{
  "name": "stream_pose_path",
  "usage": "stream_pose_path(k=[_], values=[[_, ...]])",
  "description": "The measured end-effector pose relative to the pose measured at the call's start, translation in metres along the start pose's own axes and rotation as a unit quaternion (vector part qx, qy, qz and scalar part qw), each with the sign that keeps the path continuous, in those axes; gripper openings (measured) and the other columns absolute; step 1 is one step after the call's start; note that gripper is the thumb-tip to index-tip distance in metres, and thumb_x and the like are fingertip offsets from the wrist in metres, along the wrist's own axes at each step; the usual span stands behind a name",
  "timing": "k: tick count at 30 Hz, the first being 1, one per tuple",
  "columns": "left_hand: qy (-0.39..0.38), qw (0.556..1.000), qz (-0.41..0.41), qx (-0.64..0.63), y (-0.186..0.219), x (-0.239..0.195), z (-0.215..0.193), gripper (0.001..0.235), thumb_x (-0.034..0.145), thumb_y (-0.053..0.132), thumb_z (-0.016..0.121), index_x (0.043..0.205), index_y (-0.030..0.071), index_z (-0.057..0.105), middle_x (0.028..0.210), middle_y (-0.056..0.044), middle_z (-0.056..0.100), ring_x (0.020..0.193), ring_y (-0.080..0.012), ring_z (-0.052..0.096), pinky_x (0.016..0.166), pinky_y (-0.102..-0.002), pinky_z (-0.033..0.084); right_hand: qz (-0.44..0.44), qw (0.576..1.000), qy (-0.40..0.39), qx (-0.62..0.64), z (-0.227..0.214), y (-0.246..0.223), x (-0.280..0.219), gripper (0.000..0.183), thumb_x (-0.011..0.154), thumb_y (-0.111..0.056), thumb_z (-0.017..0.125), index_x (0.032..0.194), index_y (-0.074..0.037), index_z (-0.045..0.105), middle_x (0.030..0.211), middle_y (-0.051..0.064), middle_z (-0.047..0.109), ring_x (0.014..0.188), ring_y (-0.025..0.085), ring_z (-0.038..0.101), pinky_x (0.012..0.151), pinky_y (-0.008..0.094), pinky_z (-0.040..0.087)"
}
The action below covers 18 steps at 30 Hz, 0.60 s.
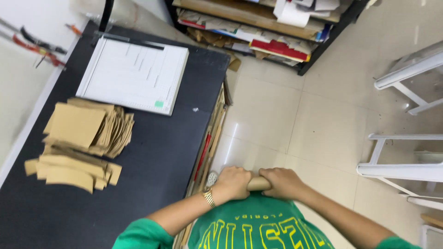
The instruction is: Cutting brown paper sheets with a guillotine cutter and rolling them into tubes.
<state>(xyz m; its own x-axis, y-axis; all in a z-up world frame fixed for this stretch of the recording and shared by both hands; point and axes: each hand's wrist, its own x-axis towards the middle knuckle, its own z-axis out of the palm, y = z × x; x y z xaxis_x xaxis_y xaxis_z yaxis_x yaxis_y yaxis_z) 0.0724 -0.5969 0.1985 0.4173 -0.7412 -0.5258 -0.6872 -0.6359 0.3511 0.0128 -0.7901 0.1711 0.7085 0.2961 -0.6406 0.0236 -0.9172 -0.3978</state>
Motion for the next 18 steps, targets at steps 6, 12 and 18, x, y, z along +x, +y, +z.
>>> stream_pose_path(k=[6,12,18], values=[[-0.069,0.996,0.049,-0.016,-0.009,0.007,-0.016,0.046,0.077,0.035,0.074,0.117,0.016,0.066,0.099,-0.012,0.072,0.089,-0.0337,0.069,0.072,-0.046,0.056,0.009,0.989,0.123,-0.084,0.039,0.022,0.004,0.043,0.073,-0.036,0.08,0.105,-0.025,0.053,0.097,-0.001,0.071,0.084,0.03,0.068,0.064,0.049,0.053],[-0.186,0.968,0.102,-0.133,-0.019,0.002,-0.004,0.064,0.064,0.04,0.079,0.119,0.016,0.058,0.108,-0.012,0.069,0.093,-0.0306,0.066,0.069,-0.043,0.049,0.035,0.999,-0.034,-0.02,0.026,0.02,-0.017,0.034,0.074,-0.04,0.07,0.104,-0.027,0.062,0.093,0.006,0.069,0.086,0.032,0.066,0.065,0.047,0.049],[-0.186,0.978,0.088,-0.032,-0.007,-0.007,-0.001,0.065,0.073,0.049,0.074,0.127,0.018,0.058,0.109,-0.014,0.069,0.097,-0.0346,0.066,0.074,-0.046,0.052,0.039,0.996,-0.065,0.036,0.053,0.013,-0.014,0.046,0.07,-0.038,0.075,0.113,-0.026,0.064,0.1,0.009,0.069,0.09,0.031,0.067,0.069,0.045,0.051]])
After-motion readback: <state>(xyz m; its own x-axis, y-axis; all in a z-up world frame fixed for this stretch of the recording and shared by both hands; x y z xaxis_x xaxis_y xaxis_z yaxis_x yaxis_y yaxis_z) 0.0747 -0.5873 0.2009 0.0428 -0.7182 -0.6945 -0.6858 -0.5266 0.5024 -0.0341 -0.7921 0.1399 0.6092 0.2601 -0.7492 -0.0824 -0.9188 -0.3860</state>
